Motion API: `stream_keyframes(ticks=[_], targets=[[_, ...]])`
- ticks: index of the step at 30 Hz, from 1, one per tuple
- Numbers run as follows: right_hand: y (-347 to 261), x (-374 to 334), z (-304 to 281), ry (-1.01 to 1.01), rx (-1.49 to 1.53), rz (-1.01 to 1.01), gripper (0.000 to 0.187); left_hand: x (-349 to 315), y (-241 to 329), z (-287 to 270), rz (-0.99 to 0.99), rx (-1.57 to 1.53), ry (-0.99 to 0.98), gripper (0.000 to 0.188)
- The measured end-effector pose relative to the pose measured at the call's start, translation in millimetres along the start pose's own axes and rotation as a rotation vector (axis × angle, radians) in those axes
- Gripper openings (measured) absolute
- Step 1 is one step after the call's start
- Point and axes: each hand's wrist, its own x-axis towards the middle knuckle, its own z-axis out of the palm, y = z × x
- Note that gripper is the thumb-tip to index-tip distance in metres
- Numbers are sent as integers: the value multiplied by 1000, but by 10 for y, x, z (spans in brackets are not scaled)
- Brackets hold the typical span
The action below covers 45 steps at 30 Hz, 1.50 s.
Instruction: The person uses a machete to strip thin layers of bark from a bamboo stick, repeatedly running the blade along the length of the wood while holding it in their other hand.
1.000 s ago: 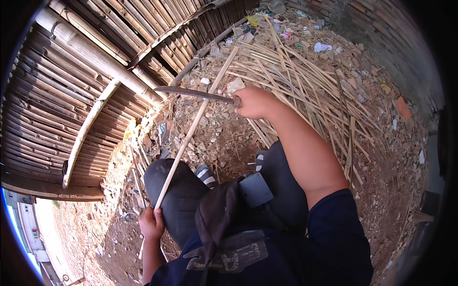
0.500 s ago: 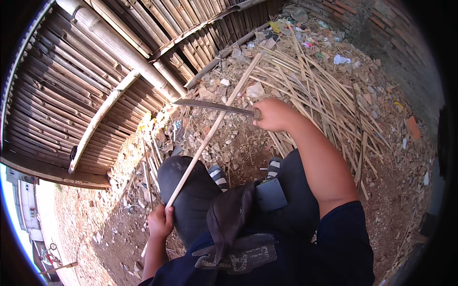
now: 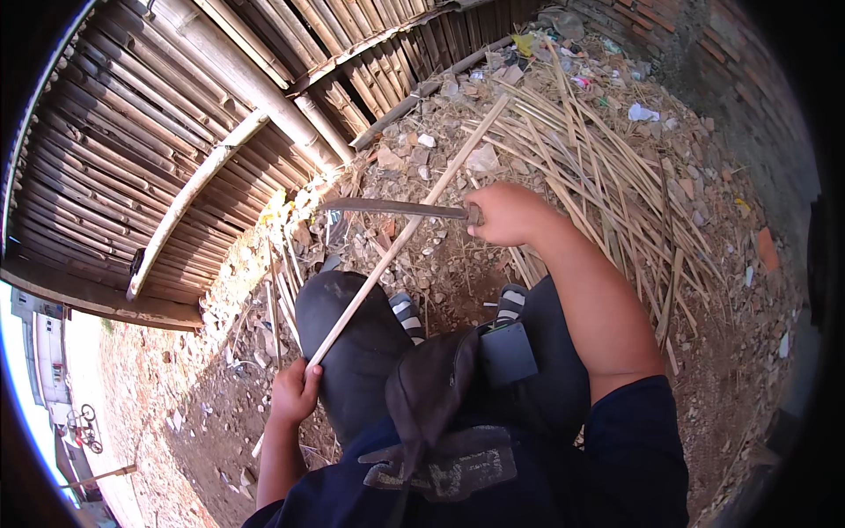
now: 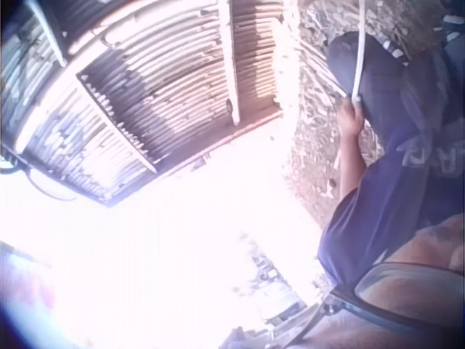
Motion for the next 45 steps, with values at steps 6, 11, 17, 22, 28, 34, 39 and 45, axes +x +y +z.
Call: stream_keyframes(ticks=[6,11,17,22,28,34,39,45], targets=[[521,232,-19,-5,112,101,42,26,69,-57,-28,-34,-6,45],[433,146,-30,156,38,101,36,3,92,-69,-8,39,13,44],[158,-141,-192,-42,-141,35,37,-135,494,-170,-91,42,23,32],[244,-81,-181,-27,-80,57,41,-321,334,-52,-6,136,63,20],[-11,-101,-113,-154,-135,12,46,-266,335,-52,-42,156,28,21],[310,206,92,-50,-24,52,49,-177,247,-41,10,173,32,22],[17,89,72,-142,-83,-3,48,-134,230,-90,-16,153,-48,23],[483,168,85,120,178,4,37,-110,108,46,12,50,20,25]])
